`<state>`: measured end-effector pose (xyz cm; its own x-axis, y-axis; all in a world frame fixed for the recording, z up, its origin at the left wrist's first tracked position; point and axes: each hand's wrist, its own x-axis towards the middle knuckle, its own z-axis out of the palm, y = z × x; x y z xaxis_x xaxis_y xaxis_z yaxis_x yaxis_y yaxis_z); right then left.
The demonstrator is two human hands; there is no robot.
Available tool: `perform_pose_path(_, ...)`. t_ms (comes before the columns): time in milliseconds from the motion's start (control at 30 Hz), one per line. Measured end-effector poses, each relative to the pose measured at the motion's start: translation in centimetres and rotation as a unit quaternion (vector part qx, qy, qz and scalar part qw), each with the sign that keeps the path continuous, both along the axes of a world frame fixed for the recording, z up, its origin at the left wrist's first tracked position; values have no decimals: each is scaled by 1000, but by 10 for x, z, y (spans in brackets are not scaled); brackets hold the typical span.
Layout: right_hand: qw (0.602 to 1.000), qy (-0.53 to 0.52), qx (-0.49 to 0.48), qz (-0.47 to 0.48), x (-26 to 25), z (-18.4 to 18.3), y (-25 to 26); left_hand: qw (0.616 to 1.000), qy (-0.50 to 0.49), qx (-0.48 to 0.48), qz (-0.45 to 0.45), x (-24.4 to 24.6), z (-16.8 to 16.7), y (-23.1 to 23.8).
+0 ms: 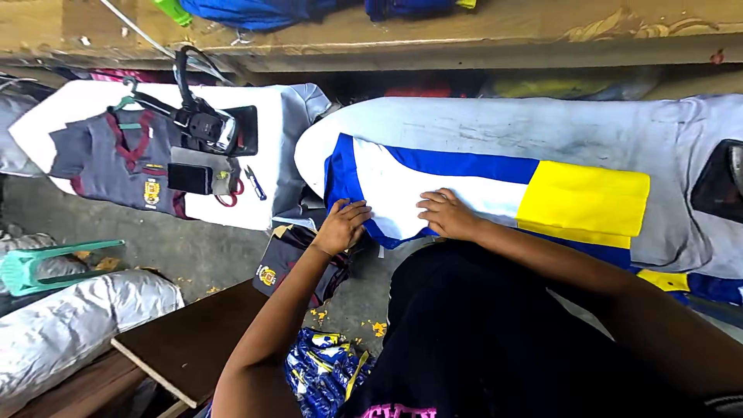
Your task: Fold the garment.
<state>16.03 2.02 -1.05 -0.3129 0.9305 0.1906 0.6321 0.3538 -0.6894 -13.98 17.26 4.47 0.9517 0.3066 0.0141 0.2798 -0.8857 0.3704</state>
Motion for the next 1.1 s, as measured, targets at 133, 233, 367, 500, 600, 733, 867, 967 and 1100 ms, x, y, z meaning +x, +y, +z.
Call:
perform_pose_path(133,919,278,-178,-213,7,27,32,951,-58,-161,257,44,27,4)
perform_pose_path(233,842,320,-299,-316,22,27,62,881,-26,-251,400,79,25,24)
perform_pose_path(367,876,173,-319,-316,19,31,70,855,24,-206,476,103,13,20)
perform_pose_path(500,945,-8,-181,-272,7,19,61,875,20,-38,482,102,2,0)
perform_pose_path(600,952,-73,-161,-249,6,5,56,874,39,-30,483,93,-11,-5)
perform_pose_path(733,969,-79,-62,-224,2,16,60,869,26,-52,491,86,-4,1)
perform_pose_path(867,995,-52,27,-75,-27,28,72,874,34,-62,481,83,2,5)
perform_pose_path(967,996,-70,50,8,-54,24,90,872,41,-85,481,85,5,8)
perform_pose_path(1100,994,-81,71,10,-71,15,113,841,-26,-187,507,85,15,12)
